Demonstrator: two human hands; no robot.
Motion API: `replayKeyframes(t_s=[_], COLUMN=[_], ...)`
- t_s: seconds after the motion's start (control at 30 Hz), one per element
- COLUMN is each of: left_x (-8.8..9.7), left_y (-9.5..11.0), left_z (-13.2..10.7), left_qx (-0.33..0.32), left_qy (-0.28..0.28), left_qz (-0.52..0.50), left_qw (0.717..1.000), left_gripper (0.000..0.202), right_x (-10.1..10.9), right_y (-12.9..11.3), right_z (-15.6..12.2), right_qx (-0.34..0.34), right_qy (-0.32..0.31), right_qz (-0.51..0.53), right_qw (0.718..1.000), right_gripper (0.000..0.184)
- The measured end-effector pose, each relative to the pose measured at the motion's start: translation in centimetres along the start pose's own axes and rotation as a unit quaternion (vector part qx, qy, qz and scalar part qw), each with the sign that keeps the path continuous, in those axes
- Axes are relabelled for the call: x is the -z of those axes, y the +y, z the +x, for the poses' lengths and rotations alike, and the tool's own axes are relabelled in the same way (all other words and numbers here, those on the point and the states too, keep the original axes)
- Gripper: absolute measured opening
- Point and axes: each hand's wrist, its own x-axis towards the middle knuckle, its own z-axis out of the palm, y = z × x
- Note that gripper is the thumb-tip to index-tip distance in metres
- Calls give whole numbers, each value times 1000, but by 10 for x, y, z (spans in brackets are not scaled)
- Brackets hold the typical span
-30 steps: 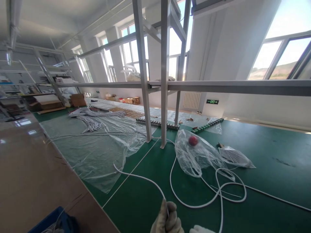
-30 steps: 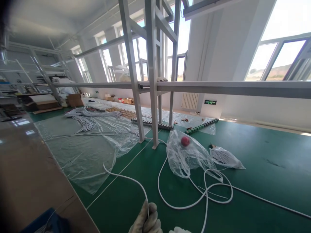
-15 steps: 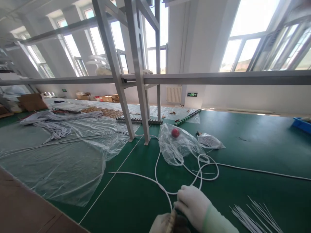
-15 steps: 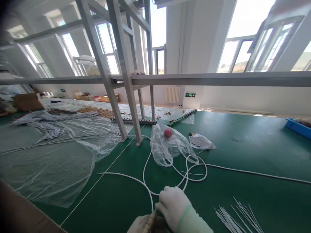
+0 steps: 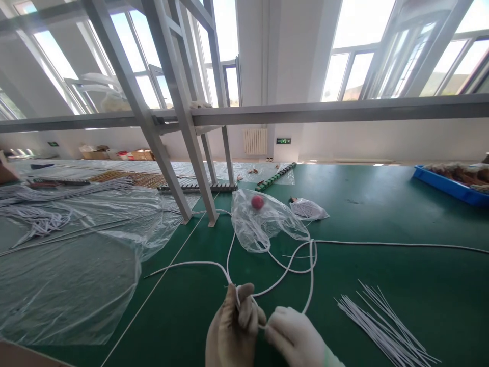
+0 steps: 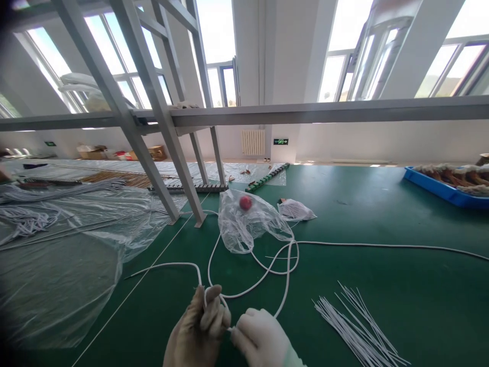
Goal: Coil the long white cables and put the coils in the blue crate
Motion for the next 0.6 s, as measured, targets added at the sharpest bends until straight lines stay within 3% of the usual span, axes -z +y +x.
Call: replayKeyframes(t_s=[0.07,0.2,0.3,0.4,0.43,0.53,0.6], left_x=[-1,-7,-12,-8,-5,6,10], left_y=[8,19,24,30,32,34,31], left_z=[-2,-8,-9,-6,-5,-2,0], left_qx=[2,25,39,-10,-11,46,60], left_qy=[-7,-46,-6,39,28,-72,-99], left_qz=[26,61,25,11,20,54,48], left_qw=[1000,997,999,999,999,995,992], left_gripper=[9,25,30,30,30,31,32], right_x=[14,41,48,50,52,59,61], right_y=[8,12,7,-1,-2,-6,-8], right_z=[7,19,19,14,12,9,8], right_qx=[-17,-37,-41,-60,-66,-75,-72], right_qy=[-10,-41,-51,-75,-84,-99,-96], right_qz=[16,57,55,35,23,-33,-73], right_qw=[1000,997,996,995,994,992,990], right_gripper=[26,21,22,21,20,21,23])
